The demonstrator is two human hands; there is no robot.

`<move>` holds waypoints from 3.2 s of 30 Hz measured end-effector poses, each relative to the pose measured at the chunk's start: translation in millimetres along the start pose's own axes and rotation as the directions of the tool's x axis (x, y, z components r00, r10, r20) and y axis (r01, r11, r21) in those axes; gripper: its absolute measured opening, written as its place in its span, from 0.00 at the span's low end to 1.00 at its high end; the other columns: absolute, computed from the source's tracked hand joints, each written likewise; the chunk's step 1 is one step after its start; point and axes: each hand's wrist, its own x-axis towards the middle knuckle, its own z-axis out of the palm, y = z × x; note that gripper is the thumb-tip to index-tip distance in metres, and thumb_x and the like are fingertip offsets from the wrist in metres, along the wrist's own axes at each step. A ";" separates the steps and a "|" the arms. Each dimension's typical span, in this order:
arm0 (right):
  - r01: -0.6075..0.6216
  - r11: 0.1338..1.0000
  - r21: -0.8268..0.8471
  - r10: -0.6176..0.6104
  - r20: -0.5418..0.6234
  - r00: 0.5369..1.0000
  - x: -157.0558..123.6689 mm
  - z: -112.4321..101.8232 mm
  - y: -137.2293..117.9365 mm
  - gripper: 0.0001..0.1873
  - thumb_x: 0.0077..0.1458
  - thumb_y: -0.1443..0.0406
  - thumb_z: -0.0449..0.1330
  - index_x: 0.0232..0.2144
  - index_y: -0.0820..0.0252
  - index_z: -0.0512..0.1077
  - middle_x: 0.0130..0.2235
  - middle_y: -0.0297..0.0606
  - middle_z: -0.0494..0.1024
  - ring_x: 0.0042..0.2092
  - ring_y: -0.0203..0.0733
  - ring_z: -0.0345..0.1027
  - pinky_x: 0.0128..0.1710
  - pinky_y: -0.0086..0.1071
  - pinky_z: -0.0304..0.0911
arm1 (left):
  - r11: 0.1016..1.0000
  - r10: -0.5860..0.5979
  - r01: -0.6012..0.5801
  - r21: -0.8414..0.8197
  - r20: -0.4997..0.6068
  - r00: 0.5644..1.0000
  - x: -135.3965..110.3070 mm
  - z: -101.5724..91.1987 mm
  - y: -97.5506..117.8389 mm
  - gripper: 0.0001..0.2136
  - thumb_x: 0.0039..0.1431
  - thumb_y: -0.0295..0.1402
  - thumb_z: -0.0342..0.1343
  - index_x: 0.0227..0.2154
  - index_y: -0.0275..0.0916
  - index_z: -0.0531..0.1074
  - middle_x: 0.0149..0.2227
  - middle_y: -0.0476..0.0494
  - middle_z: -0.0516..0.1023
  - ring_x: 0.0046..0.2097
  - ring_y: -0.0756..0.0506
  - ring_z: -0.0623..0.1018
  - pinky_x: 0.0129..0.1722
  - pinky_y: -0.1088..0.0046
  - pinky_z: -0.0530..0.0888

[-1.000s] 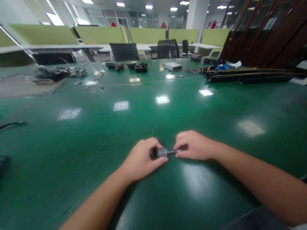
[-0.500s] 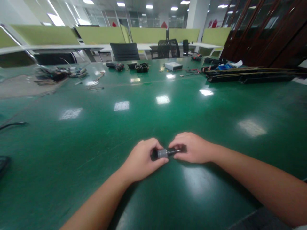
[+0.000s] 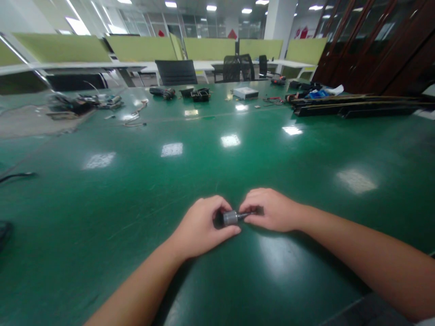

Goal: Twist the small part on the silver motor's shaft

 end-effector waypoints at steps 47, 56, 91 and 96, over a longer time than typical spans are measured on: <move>0.064 0.998 0.009 -0.063 -0.038 0.997 1.4 1.9 1.1 0.07 0.56 0.66 0.65 0.38 0.61 0.78 0.35 0.37 0.78 0.38 0.40 0.69 0.40 0.33 0.62 | 0.999 0.015 -0.016 -0.036 -0.022 1.000 2.4 2.7 -2.0 0.09 0.57 0.40 0.64 0.34 0.41 0.73 0.32 0.50 0.76 0.33 0.46 0.73 0.34 0.70 0.65; 0.051 0.998 -0.021 -0.052 -0.018 0.999 -1.3 -3.7 1.2 0.05 0.56 0.67 0.64 0.37 0.60 0.77 0.34 0.37 0.77 0.38 0.40 0.69 0.40 0.33 0.62 | 1.000 0.000 0.000 -0.027 -0.010 1.000 2.0 1.6 -1.7 0.09 0.56 0.40 0.64 0.36 0.41 0.74 0.34 0.49 0.77 0.35 0.46 0.73 0.35 0.69 0.66; -0.059 0.998 -0.017 0.060 0.100 0.993 -12.0 -33.4 12.4 0.05 0.52 0.65 0.67 0.33 0.60 0.79 0.30 0.33 0.77 0.31 0.35 0.68 0.33 0.28 0.61 | 0.999 -0.023 0.023 -0.023 -0.003 1.000 1.3 -0.1 0.2 0.11 0.57 0.42 0.64 0.35 0.41 0.73 0.34 0.49 0.76 0.34 0.45 0.73 0.35 0.70 0.66; -0.049 0.999 0.009 0.049 0.040 0.998 -2.4 -17.2 4.9 0.08 0.55 0.62 0.67 0.36 0.60 0.80 0.32 0.36 0.78 0.34 0.37 0.70 0.34 0.29 0.61 | 0.999 -0.024 0.023 -0.025 -0.008 1.000 2.0 -0.5 0.7 0.10 0.56 0.41 0.64 0.34 0.41 0.74 0.33 0.49 0.76 0.34 0.46 0.72 0.34 0.70 0.65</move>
